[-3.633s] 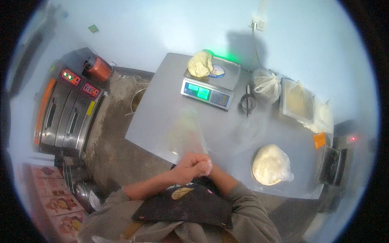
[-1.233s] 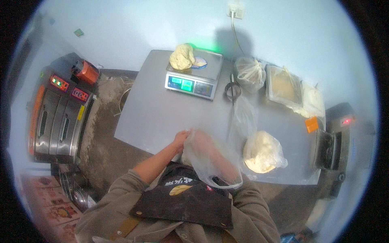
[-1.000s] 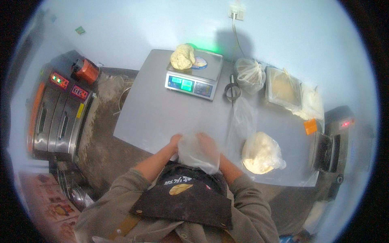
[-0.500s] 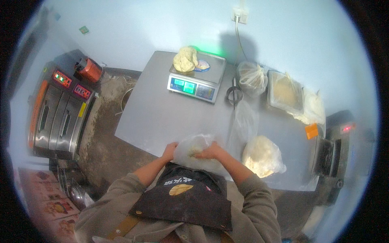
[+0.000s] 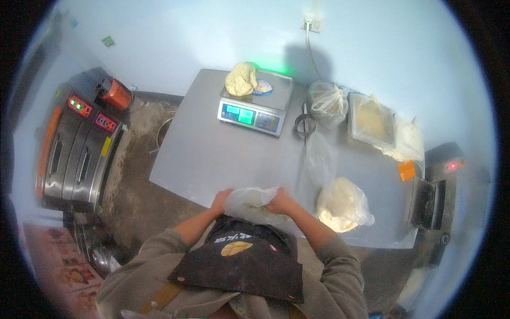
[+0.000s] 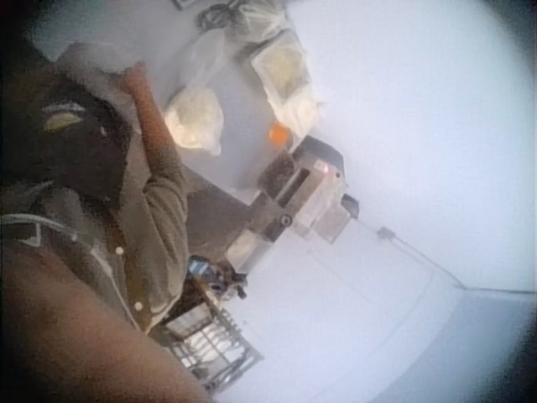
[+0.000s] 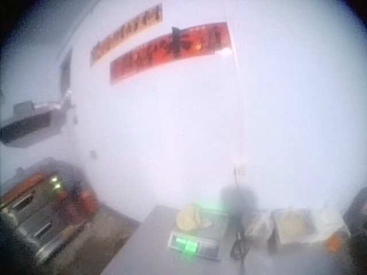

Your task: The person cleans a stainless steel countertop with an orange scraper, then removes dough from plastic bags, weighs portions on a digital scale, and kneads the dough by hand. The person places weighed dough portions back on the counter.

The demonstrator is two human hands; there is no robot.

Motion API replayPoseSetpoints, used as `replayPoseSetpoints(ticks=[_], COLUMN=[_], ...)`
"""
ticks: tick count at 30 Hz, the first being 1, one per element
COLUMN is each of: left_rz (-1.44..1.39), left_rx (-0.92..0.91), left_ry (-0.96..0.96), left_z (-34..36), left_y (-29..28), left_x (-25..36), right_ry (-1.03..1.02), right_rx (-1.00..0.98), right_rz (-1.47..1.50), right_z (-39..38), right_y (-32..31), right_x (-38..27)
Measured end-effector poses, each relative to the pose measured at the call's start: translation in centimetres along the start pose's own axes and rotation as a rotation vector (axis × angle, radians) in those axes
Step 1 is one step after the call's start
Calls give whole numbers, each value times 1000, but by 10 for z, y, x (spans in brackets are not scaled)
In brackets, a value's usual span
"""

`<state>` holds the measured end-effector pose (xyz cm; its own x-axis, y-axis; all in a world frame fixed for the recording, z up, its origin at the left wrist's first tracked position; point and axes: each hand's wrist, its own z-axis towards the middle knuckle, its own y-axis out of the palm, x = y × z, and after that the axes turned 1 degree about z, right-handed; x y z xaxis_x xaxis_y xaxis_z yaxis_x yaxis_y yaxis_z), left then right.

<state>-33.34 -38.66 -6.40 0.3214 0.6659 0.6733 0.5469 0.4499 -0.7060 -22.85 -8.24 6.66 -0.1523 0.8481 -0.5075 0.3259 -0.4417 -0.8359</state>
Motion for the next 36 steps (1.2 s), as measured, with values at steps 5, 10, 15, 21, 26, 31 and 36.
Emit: replayPoseSetpoints(ticks=[5, 10, 15, 21, 26, 31, 36], left_rz=[77, 181, -80, 279, 250, -294, -1416], left_rx=[49, -12, 92, 176, 524, 290, -372], left_ry=[80, 206, -79, -302, -189, 206, 241], left_z=[3, 7, 4, 5, 26, 76, 75], left_y=[-4, -19, -33, -68, -95, -109, -91], left_x=[0, -5, -35, -82, -35, 112, 246], right_ry=[-19, -2, 157, 67, 225, 307, 163], right_rx=[50, 300, 661, 1051, 860, 750, 737], right_rz=[260, 447, 696, 1272, 1056, 1035, 1582], right_z=[-38, -80, -120, -140, -117, -84, -70], right_y=[-83, -197, -282, -325, -324, -300, -280], right_x=[-37, -92, -117, -122, -112, -96, -80])
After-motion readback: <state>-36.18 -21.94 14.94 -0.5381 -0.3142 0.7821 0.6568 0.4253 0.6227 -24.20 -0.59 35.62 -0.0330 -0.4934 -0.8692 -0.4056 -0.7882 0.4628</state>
